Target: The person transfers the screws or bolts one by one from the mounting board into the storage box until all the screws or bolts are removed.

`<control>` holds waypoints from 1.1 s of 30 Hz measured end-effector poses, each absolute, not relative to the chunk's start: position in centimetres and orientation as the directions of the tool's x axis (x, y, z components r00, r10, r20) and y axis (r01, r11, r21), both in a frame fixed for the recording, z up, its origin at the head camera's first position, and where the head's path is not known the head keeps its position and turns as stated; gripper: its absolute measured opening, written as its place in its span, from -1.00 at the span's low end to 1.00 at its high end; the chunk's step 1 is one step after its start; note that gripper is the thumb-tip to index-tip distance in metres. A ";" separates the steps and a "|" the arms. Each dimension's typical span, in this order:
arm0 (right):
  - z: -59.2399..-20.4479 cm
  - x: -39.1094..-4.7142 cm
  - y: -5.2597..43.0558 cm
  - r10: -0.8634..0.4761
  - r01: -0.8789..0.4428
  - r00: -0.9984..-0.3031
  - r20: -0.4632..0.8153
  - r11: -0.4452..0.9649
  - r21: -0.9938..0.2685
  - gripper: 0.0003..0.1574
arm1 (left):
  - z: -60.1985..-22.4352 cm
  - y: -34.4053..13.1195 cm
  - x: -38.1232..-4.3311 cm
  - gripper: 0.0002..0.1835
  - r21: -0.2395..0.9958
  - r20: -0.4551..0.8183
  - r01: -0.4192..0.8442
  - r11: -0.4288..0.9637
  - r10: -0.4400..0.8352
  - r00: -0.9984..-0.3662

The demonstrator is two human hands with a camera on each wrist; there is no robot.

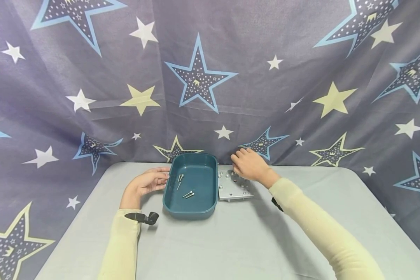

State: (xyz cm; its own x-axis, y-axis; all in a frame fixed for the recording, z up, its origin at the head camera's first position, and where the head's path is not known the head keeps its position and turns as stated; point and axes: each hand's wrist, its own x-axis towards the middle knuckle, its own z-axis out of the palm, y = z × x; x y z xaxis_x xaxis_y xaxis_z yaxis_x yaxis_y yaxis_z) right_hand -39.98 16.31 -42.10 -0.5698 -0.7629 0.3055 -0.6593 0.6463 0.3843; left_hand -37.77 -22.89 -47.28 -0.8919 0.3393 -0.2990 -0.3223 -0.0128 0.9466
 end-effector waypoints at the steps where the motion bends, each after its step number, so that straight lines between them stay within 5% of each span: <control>1: -42.2 -40.0 16.4 -0.761 -0.663 -0.582 0.286 0.648 0.376 -0.81 | -47.3 -22.9 -37.8 -0.37 0.946 -0.300 -0.323 -0.011 0.338 -0.892; 33: -44.2 -40.9 14.9 -0.787 -0.687 -0.615 0.042 0.561 0.462 -0.74 | -47.0 -23.1 -37.5 -0.39 0.953 -0.279 -0.304 -0.015 0.353 -0.893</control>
